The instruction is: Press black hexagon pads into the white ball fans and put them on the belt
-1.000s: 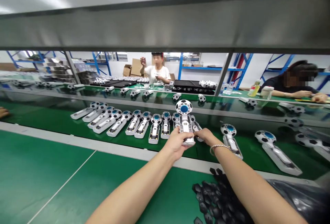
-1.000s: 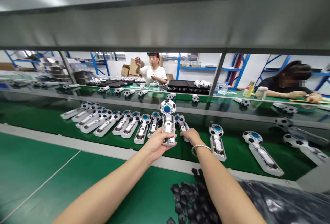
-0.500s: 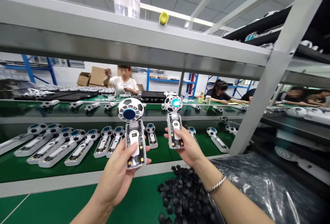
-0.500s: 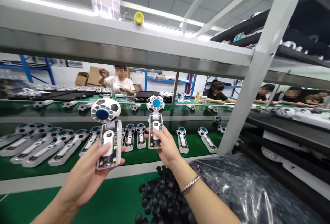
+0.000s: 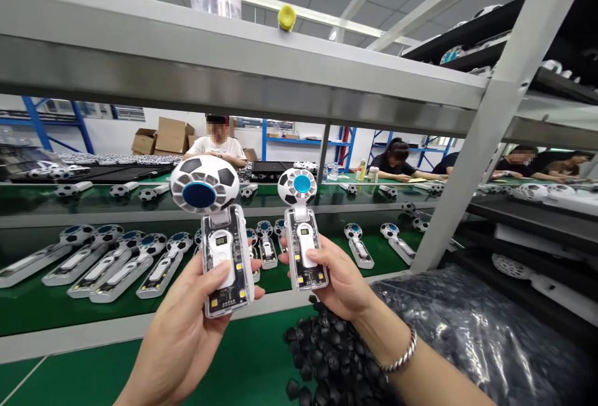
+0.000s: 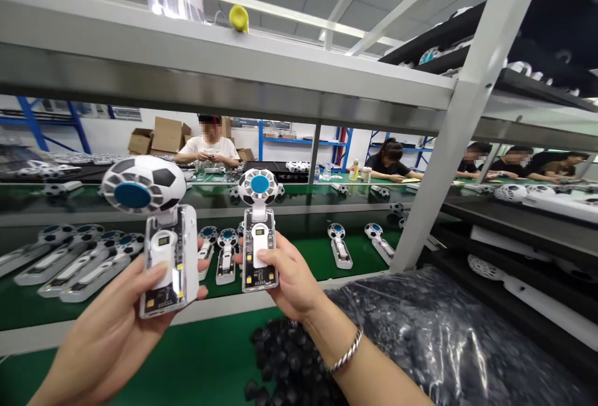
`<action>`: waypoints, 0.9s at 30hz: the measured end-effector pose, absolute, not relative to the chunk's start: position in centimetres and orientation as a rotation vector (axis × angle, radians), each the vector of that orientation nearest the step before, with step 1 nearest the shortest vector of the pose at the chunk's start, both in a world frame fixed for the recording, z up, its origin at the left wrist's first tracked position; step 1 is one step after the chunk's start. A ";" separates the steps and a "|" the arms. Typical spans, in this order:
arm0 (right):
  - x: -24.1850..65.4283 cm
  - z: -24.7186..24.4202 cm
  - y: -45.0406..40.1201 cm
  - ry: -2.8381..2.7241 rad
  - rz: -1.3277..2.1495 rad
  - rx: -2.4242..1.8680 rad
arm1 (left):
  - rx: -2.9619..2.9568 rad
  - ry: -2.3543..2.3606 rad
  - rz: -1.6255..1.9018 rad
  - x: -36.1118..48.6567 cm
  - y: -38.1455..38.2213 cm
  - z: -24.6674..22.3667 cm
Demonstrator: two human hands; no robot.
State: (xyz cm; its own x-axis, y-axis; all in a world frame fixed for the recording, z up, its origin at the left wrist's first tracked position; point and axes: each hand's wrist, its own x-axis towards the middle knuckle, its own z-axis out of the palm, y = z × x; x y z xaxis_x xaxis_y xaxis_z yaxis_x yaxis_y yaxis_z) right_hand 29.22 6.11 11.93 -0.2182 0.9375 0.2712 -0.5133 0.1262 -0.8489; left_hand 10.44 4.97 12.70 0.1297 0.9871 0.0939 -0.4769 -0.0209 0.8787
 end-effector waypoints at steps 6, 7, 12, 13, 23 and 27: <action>29.5 11.9 6.2 -1.092 1.423 -0.530 | 0.999 0.725 1.315 10.7 4.9 12.7; 29.5 11.9 6.2 -1.088 1.419 -0.536 | 1.006 0.731 1.310 10.7 4.9 12.6; 29.6 11.9 6.2 -1.098 1.408 -0.549 | 1.004 0.724 1.295 10.7 4.9 12.4; 29.7 11.9 6.3 -1.103 1.408 -0.551 | 0.998 0.720 1.296 10.7 4.9 12.4; 29.8 11.9 6.2 -1.112 1.376 -0.540 | 1.009 0.708 1.301 10.5 5.0 12.1; 30.3 11.9 6.6 -1.099 1.344 -0.593 | 1.013 0.689 1.268 10.6 5.0 12.2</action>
State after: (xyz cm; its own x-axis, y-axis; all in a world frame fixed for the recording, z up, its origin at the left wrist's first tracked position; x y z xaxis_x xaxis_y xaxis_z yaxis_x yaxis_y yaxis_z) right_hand 30.35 6.60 11.91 -0.1285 0.9515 0.2796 -0.4629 0.1918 -0.8654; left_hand 10.61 5.00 12.18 0.2021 0.9733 0.1090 -0.4384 -0.0096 0.8987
